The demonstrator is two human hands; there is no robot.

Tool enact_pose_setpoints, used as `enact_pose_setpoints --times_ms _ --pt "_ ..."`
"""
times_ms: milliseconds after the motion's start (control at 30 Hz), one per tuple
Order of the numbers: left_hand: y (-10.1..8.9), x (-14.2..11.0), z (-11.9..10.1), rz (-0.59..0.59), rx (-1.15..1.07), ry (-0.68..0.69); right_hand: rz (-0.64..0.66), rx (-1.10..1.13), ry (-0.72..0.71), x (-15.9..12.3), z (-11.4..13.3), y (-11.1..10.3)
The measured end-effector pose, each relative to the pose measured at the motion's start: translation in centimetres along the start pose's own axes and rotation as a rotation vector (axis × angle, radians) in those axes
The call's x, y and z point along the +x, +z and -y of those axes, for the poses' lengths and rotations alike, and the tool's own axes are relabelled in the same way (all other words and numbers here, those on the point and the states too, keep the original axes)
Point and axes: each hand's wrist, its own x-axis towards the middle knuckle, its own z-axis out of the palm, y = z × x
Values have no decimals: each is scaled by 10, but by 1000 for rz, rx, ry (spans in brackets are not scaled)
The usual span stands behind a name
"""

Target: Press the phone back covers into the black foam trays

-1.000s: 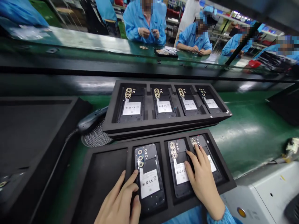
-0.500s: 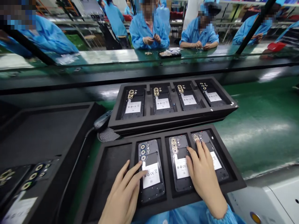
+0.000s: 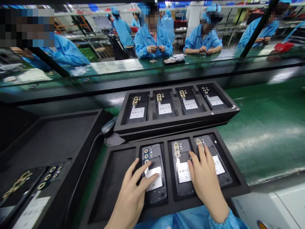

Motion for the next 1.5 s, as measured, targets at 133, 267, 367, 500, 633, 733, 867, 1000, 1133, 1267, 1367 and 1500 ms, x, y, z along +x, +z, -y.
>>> enact_pose_setpoints --times_ms 133,267,367,500,633,733,867,1000,1133,1267,1367,1500 --pt "8 6 -6 107 73 29 -5 2 -4 -1 0 1" --pt "13 5 0 180 124 88 -2 -2 27 -2 2 2" --pt "14 5 -2 184 102 86 -11 -7 41 -2 3 4" --pt "14 7 -11 134 50 31 -11 16 62 2 4 2" --pt "17 5 -4 97 48 73 -188 122 31 2 12 -13" --pt "21 3 6 82 88 164 -287 289 -26 -8 23 -27" --pt "23 1 10 45 153 202 -129 326 -101 -19 37 -31" --pt "24 2 9 16 199 218 -82 320 -79 -18 42 -22" --pt "26 4 11 -7 239 215 -103 595 152 -18 34 -13" --pt "26 5 10 -36 246 230 -221 900 309 -18 25 -8" --pt "27 4 9 -28 246 205 -14 1077 385 -16 29 -7" --pt "27 2 11 -14 224 206 183 1336 565 -13 39 -10"
